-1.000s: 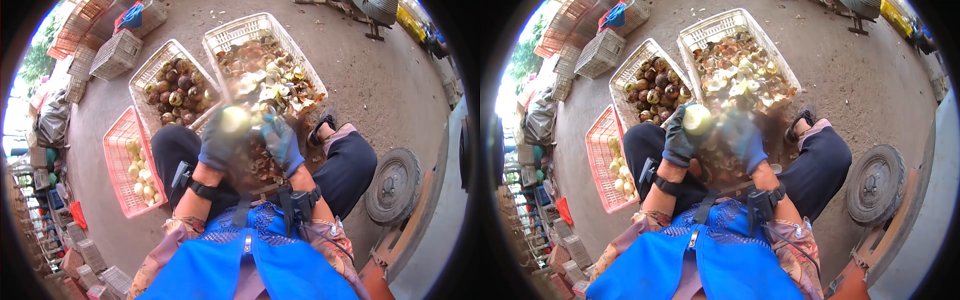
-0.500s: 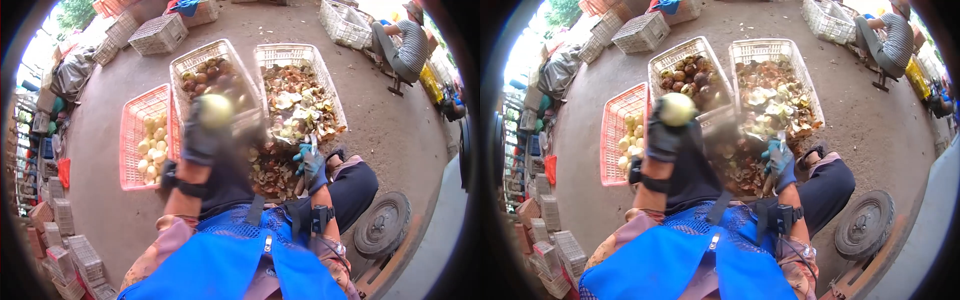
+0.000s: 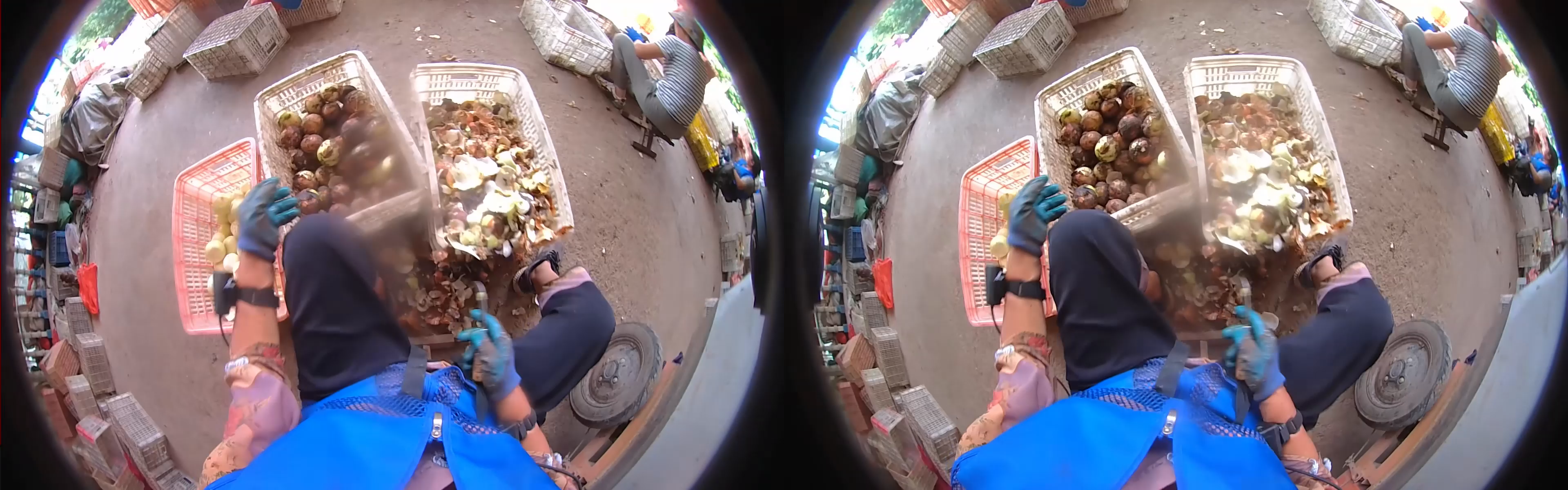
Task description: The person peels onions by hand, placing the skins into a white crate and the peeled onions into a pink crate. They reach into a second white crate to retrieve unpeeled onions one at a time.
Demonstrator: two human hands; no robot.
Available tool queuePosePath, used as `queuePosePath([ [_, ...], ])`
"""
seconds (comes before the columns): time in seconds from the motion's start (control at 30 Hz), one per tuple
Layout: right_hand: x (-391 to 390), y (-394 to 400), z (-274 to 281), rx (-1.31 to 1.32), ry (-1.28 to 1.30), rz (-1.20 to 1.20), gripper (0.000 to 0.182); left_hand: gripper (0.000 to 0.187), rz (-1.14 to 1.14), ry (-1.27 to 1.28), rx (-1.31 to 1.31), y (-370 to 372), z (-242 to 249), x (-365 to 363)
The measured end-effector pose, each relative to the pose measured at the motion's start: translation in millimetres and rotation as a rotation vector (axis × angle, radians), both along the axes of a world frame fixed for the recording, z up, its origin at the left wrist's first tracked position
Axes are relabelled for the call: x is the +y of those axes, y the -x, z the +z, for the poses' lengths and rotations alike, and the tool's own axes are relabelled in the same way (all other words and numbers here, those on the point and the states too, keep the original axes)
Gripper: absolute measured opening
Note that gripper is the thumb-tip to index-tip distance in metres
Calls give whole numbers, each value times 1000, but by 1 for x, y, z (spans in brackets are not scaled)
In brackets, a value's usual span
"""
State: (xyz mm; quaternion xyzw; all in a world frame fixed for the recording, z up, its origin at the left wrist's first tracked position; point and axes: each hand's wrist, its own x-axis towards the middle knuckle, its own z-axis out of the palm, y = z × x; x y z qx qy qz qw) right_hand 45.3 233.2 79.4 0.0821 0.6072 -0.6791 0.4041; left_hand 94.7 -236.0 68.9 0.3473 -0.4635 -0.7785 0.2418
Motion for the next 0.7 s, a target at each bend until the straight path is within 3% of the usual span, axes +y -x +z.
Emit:
queuePosePath([
  [0.1,-4,25,-18,-76,7,-265,38,22,-127,-127,-108,57,-71,-30],
  [0.17,-10,29,-28,-119,-36,-274,38,20,-133,-239,-207,89,-109,-38],
  [0.23,-15,32,-35,-166,-84,-289,38,26,-434,-454,-225,106,-158,-71],
  [0.27,-17,30,-36,-228,-90,-261,39,35,-276,234,-565,122,-193,-60],
  [0.3,-21,31,-36,-291,-95,-235,40,40,-227,602,-628,132,-196,-48],
  [0.37,-27,37,-36,-279,-135,-192,42,43,-173,961,-863,143,-210,-54],
  [0.43,-30,41,-40,-207,-193,-183,42,44,-233,891,-862,151,-200,-48],
  [0.5,-34,44,-41,-210,-235,-167,41,46,-384,1123,-707,157,-195,-34],
  [0.53,-35,45,-41,-198,-268,-150,40,48,-572,1324,-540,155,-219,-44],
  [0.57,-36,47,-42,-208,-276,-147,40,48,-579,1314,-548,150,-231,-39],
  [0.63,-38,48,-42,-203,-287,-73,41,52,-1007,1377,-906,163,-172,4],
  [0.7,-37,45,-46,-232,-277,-86,42,54,-1080,1362,-969,171,-169,11],
])
